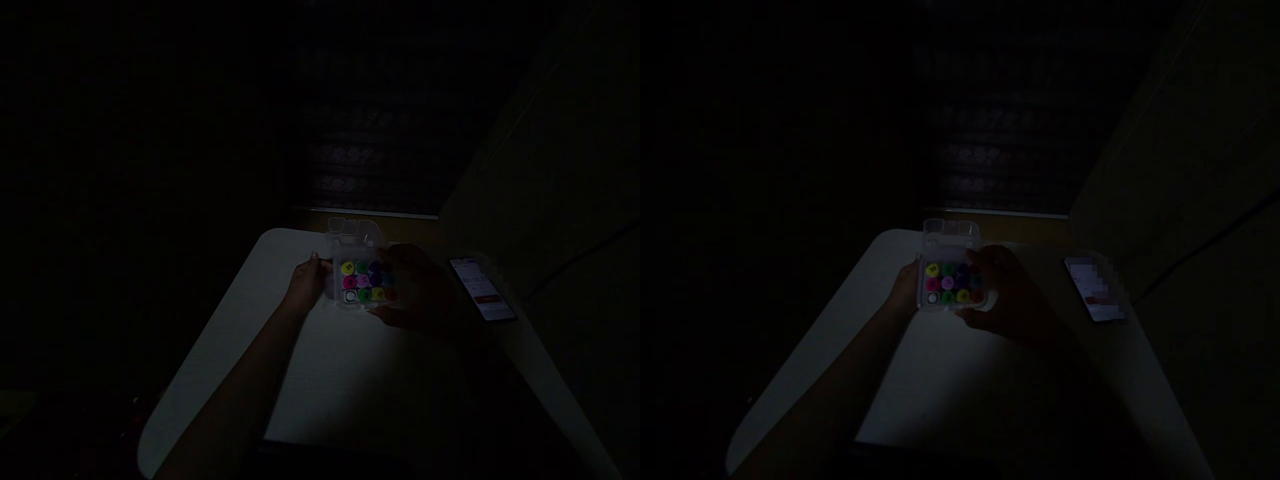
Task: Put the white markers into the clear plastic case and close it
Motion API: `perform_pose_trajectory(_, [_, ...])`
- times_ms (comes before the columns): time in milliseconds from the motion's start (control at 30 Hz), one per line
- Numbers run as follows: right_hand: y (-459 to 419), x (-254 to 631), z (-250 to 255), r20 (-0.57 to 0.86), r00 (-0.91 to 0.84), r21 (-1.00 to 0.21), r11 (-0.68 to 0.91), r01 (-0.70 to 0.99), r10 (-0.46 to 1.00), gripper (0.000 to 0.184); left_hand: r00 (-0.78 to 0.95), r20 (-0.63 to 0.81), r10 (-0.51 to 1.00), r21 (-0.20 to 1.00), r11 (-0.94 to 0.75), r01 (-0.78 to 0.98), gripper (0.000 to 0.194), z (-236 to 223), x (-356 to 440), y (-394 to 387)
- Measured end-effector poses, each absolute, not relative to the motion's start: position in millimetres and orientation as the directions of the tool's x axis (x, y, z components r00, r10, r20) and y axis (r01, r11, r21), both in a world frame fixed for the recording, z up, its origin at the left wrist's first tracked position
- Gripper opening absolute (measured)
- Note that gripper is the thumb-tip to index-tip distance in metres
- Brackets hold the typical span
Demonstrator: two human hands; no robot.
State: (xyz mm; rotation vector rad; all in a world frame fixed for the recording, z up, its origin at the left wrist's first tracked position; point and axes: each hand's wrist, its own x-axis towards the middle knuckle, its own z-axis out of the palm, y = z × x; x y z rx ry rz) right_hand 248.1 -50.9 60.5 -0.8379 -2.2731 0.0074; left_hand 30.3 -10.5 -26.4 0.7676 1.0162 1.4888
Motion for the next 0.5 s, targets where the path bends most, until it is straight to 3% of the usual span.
perform_pose_trajectory(133, [-44, 256, 63, 0.629, -0.451, -0.301, 0.733, 0.61, 0.634, 0.066, 0.03, 0.11, 0.993, 0.889, -0.085, -0.45, 0.044, -35, 30, -8])
perform_pose_trajectory(233, [-40, 258, 62, 0.622, -0.381, -0.385, 0.691, 0.612, 0.684, 0.062, 0.214, 0.178, 0.961, 0.934, -0.096, -0.345, 0.052, -39, 28, -9])
perform_pose_trajectory(400, [-42, 255, 65, 0.549, -0.389, -0.482, 0.661, 0.576, 0.74, 0.068, 0.378, 0.172, 0.91, 0.978, -0.111, -0.179, 0.084, -36, 32, -18])
perform_pose_trajectory(500, [-42, 257, 67, 0.451, -0.354, -0.607, 0.572, 0.551, 0.82, 0.072, 0.432, 0.108, 0.895, 0.994, -0.106, -0.028, 0.083, -37, 36, -21])
